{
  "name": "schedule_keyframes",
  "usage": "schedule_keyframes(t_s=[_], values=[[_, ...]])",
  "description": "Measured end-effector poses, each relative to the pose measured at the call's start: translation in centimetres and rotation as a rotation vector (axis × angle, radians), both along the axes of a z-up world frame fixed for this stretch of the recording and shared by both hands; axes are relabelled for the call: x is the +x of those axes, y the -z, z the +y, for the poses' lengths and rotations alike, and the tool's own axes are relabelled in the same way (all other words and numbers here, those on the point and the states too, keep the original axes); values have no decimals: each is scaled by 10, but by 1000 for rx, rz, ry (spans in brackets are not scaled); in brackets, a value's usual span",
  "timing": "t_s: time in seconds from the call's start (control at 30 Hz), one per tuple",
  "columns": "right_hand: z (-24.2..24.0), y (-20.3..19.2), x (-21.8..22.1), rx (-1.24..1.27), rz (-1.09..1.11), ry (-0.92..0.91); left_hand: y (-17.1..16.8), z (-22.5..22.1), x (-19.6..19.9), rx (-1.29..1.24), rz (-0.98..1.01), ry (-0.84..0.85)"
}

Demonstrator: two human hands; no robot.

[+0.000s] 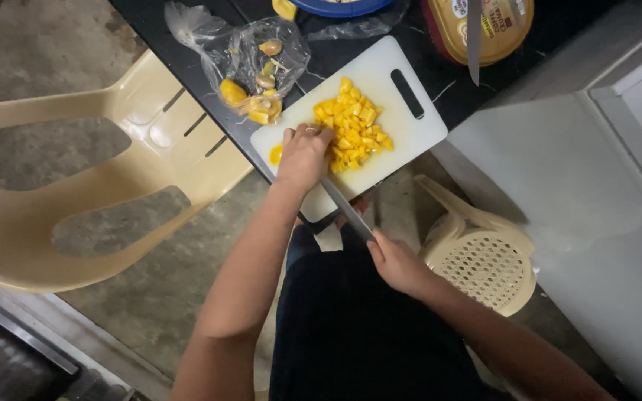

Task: Dicing yellow fruit on a cutting board.

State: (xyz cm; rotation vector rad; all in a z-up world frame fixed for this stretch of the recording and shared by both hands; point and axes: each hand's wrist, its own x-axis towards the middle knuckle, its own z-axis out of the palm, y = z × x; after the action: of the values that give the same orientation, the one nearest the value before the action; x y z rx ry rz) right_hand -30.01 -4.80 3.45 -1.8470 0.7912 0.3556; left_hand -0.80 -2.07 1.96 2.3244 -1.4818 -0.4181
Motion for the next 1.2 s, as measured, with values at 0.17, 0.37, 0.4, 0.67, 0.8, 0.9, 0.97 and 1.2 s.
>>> schedule_keyframes(t_s=[0.17,0.37,0.4,0.67,0.8,0.9,0.97,1.2], values=[[4,-4,10,-47,73,-38,-22,6,3,26,60,8],[2,8,33,-39,-4,-29,-6,12,0,39,-30,44],[1,6,40,-53,-41,-20,3,12,-2,2,-66,57],[-3,57,50,-17,63,64,-58,31,20,-294,208,-292],[2,91,34,-44,-134,200,-66,51,20,-270,421,-584],[-1,51,38,56,-96,224,-30,48,-2,-322,324,-466],[-3,45,35,64,-115,220,-15,45,-5,-373,233,-383],[-14,-13,45,-42,187,92,-10,54,-1,-366,6,-179]])
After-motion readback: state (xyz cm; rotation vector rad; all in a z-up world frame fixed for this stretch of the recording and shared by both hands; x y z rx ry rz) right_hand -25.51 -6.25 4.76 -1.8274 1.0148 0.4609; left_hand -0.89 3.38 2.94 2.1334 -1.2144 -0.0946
